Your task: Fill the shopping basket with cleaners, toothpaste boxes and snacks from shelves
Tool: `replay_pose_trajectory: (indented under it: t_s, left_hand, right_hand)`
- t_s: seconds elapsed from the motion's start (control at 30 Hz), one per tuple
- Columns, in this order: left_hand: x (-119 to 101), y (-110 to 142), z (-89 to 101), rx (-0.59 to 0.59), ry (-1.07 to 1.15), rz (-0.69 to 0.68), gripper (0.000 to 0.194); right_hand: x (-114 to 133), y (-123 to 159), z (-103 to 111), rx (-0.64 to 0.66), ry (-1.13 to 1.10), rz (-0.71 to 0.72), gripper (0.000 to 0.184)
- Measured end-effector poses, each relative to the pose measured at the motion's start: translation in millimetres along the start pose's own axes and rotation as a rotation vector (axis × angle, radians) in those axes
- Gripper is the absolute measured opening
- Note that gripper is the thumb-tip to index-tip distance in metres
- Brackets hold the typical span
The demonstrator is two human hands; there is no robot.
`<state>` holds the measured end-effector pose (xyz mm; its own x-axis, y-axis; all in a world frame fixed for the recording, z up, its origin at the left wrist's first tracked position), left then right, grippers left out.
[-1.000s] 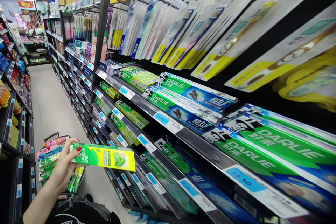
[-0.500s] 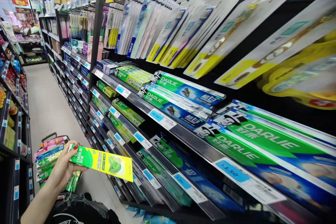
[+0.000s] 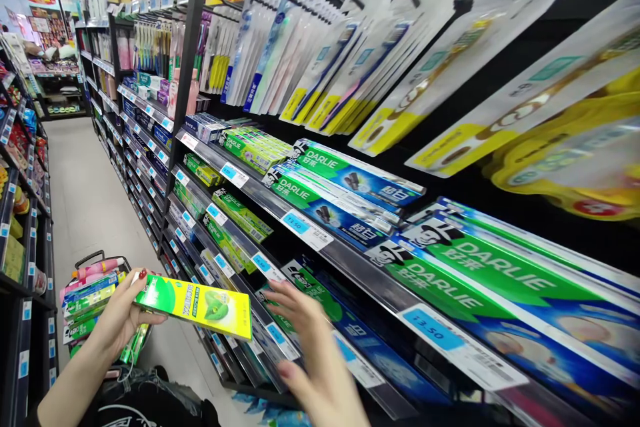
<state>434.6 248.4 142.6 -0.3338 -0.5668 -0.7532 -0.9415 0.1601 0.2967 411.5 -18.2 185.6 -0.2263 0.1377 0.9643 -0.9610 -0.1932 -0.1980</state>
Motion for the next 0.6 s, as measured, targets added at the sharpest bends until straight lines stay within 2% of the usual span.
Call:
replay_pose_trajectory:
  t_s: [0.07,0.1,0.2,0.27,0.33,0.6]
  left_hand:
    - [2,-2,0.1,-0.009,-0.003,0.047,0.016]
    - [3,-2,0.1,-0.002,0.006,0.076,0.016]
    - [3,0,-1.6,0.105,0.074,0.104,0.025]
    - [1,4,-3.8,0.215,0.096,0.059,0.033]
    - [0,8,-5.1,0.275,0.055,0.014,0.037]
    - [0,12,-5.5,0.198,-0.093,-0.036,0.046]
  right_hand:
    - [-13,-12,-15,0.119,-0.006,-0.042,0.062]
    - [-19,-15,-20,0.137,-0.022,-0.073,0.059]
    - [-28,-17,-25,0.016,-0.095,-0.171,0.053]
    - [-30,-16,-24,-0.056,-0.145,-0.228,0.05]
    - [-32,-14,-21,-0.09,-0.192,-0.272,0.049]
    - [-44,-4,-28,-0.109,-0.239,-0.295,0.05]
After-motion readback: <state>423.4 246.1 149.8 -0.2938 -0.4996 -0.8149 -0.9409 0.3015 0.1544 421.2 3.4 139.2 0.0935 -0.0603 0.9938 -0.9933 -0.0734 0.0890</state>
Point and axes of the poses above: each hand's wrist, its own y-axis away from the middle knuckle, its own z-axis out of the back of the hand, x = y × z, the point moved 2 cm from there along -y, towards the middle knuckle, and after that the axes turned 13 degrees about x, right-handed, at the moved point
